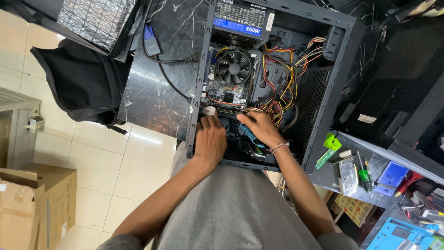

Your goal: The person takes a graphics card out of a box, removes its protective elements, and inserts it into a slot on the motherboard inside a computer case, then secures it with a screwdriver.

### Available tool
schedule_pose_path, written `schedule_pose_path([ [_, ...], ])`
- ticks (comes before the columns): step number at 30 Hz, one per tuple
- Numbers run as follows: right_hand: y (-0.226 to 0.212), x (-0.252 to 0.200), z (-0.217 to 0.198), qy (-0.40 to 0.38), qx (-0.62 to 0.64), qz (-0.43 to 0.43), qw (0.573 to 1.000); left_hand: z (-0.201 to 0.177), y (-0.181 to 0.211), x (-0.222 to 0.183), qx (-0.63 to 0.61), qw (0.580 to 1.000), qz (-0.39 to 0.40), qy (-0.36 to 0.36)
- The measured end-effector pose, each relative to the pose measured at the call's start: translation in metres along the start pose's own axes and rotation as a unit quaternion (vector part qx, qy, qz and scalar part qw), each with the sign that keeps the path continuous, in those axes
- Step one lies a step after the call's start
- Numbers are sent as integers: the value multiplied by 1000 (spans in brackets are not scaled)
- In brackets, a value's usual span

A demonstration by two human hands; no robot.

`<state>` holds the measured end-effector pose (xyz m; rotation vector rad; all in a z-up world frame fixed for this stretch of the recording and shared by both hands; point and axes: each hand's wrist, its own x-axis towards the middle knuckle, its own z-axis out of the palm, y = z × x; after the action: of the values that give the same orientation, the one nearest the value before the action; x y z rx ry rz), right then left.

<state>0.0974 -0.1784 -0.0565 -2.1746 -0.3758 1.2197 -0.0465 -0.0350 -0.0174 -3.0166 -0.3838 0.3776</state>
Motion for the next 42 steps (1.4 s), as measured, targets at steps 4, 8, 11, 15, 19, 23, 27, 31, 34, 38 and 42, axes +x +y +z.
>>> schedule_pose_path([
  [4,1,4,-1,-2,-13,-11,1000,-3,-4,3,18,1000,15,5],
  [8,9,3,2,-9,-9,-14,1000,1,-3,-1,-13,1000,22,-15],
  [11,3,-2,1,-5,-9,-10,1000,-9,-3,-1,-16,1000,15,-6],
  [15,-2,-9,2,10,-11,-4,1000,-1,-1,0,9,1000,7,0],
  [19,0,-4,1,10,-4,-5,1000,8,-1,0,-15,1000,5,-12],
  [23,15,6,6,1,5,-10,1000,3,-3,0,-59,998,27,-21],
  [27,12,3,3,-6,13,-7,1000,0,-2,1,-35,999,26,-9],
  [31,-6,-6,-1,-7,1,-3,1000,3,-1,1,-15,1000,13,-17],
  [34,-11,-8,1,-5,-4,-4,1000,-4,-3,0,-27,999,16,-20],
  [38,-5,-3,1,-3,-1,-7,1000,-3,-3,1,-59,998,11,-31],
  [42,3,2,2,-2,-2,-8,1000,-3,-4,-1,-101,995,13,-24],
])
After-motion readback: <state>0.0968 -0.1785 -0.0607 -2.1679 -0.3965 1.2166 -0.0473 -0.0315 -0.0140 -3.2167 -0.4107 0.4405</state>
